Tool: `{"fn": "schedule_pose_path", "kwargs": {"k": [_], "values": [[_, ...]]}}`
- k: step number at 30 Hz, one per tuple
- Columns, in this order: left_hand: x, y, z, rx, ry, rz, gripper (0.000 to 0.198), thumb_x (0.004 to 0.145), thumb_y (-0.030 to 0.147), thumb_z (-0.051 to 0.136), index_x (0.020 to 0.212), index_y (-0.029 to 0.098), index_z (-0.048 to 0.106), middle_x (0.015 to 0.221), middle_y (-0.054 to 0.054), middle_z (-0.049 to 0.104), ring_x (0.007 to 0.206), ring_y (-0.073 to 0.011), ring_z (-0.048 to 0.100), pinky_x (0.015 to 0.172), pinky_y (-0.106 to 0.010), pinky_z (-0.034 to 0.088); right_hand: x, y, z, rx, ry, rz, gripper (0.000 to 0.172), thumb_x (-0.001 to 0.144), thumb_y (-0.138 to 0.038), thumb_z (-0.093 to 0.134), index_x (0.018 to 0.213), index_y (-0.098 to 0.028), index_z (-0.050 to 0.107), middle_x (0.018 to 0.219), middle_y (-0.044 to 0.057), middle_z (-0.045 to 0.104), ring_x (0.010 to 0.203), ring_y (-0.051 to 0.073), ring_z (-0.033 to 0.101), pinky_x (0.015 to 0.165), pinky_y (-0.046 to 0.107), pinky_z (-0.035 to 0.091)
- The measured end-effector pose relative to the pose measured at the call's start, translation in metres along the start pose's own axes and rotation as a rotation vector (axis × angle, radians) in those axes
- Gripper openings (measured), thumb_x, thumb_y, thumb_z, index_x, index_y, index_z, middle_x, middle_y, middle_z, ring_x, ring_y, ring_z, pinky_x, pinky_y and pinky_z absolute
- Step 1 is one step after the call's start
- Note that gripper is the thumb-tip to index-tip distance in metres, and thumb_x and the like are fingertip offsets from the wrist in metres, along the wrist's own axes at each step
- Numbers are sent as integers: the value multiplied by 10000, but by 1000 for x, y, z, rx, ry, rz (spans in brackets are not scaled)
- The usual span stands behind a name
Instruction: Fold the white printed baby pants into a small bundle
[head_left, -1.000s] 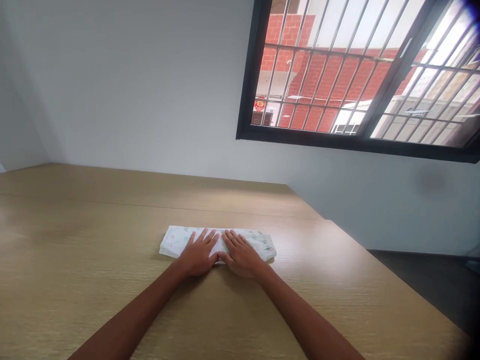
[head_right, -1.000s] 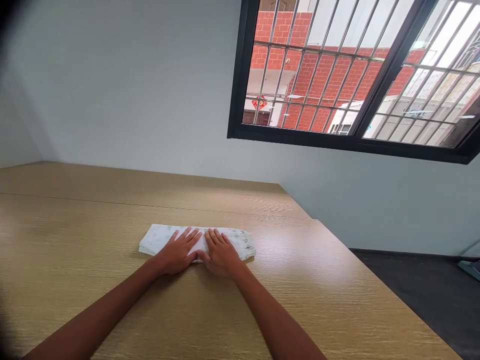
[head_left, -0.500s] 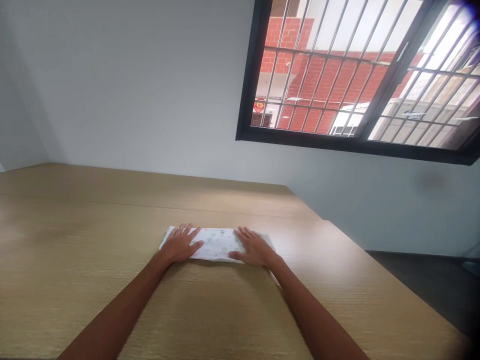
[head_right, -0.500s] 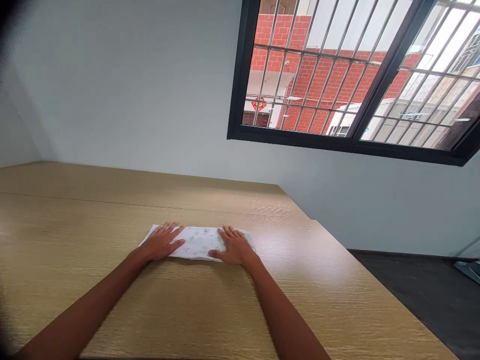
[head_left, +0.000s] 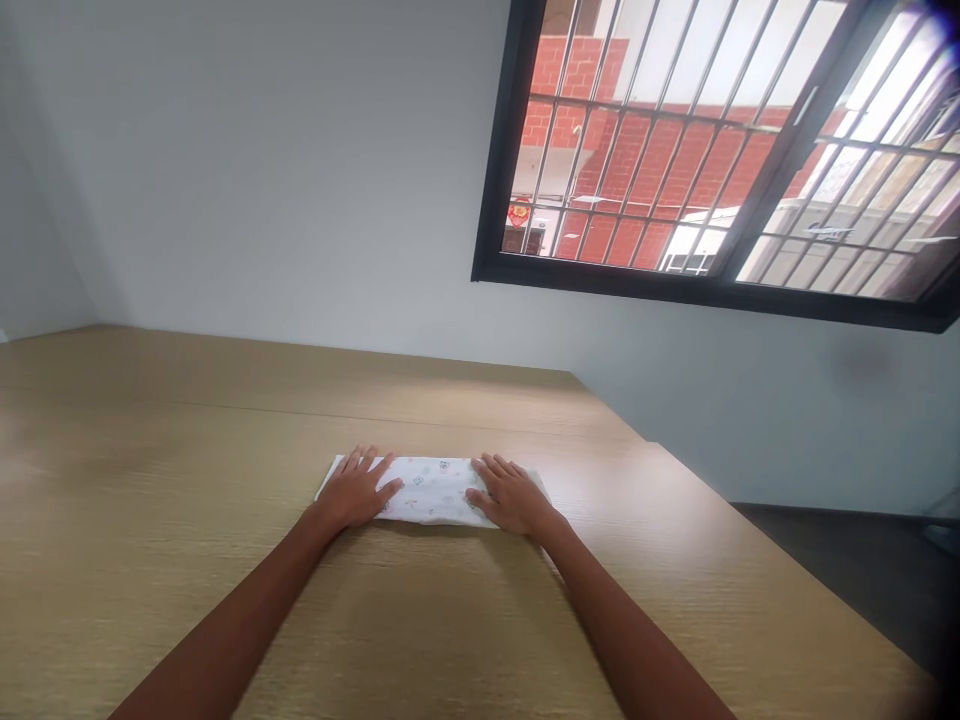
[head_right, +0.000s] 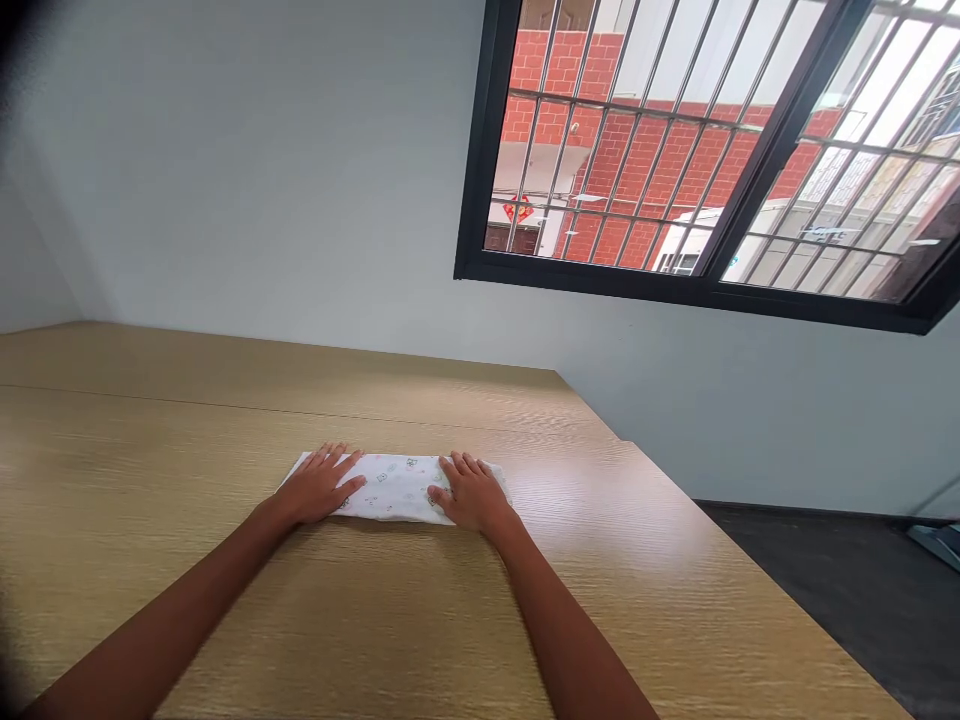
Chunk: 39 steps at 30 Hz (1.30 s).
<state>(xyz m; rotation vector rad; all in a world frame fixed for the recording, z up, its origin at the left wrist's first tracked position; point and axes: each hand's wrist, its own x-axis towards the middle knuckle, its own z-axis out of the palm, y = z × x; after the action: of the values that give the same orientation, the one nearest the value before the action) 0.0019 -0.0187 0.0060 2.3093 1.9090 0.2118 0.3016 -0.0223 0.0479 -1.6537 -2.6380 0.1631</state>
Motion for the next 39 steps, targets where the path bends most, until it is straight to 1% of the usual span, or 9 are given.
{"fn": "schedule_pose_path", "kwargs": {"k": [3,8,11,15,19,25,30,34,39], "values": [[-4,10,-2,-30,21,91,677,1027,558,263,1586,178,305,1650,-138,147,1540,-325,68,1237,-527,144,-2,-9,1,30,30,-13,673,1053,-528,272,1586,-118,300,1648,137,182,1528,296,156,1223,481,162],[-10,42,1,-174,-17,450,650,1051,494,260,1606,157,217,1659,-65,146,1547,-227,71,1270,-418,155,-2,-32,6,148,42,-140,692,1052,-548,224,1609,-138,234,1652,81,179,1541,249,108,1243,492,108],[-12,55,2,-196,-51,509,649,1058,518,252,1609,177,201,1656,-51,163,1541,-219,118,1268,-423,177,-1,-41,10,175,2,-176,685,1049,-518,244,1610,-125,225,1645,77,199,1541,251,112,1246,505,88],[-15,57,-1,-174,-71,482,688,1049,597,219,1606,192,221,1653,-45,168,1539,-238,132,1265,-450,151,2,-39,16,143,14,-152,704,1030,-522,325,1597,-108,269,1644,92,198,1539,259,123,1251,478,93],[-12,50,-1,-156,-79,419,695,1036,641,180,1605,247,234,1654,-34,172,1542,-257,112,1255,-473,140,2,-35,16,139,25,-117,777,1012,-640,320,1594,-126,292,1649,102,178,1540,270,115,1249,459,103],[0,21,2,-83,-83,283,661,1033,598,220,1591,250,289,1649,-60,193,1537,-291,124,1241,-502,135,3,-25,9,102,-21,-37,820,1005,-658,324,1599,-96,264,1650,118,160,1539,281,118,1243,445,116],[3,0,-2,-52,-75,141,736,994,676,252,1597,255,275,1649,-91,184,1536,-320,113,1234,-528,135,7,-10,8,43,11,62,744,1031,-563,328,1585,-69,285,1644,144,188,1531,291,151,1235,440,142],[4,-1,-1,-27,-54,57,771,973,715,248,1595,261,282,1649,-83,181,1533,-335,115,1230,-547,140,9,-6,11,28,22,81,712,1041,-546,292,1576,-75,309,1643,132,202,1531,286,147,1234,428,145],[1,2,-1,-14,-38,45,740,984,688,264,1589,264,298,1646,-84,201,1533,-329,124,1236,-548,129,7,-7,9,26,29,71,699,1047,-528,270,1573,-71,315,1642,133,208,1529,290,148,1234,422,153]]}}
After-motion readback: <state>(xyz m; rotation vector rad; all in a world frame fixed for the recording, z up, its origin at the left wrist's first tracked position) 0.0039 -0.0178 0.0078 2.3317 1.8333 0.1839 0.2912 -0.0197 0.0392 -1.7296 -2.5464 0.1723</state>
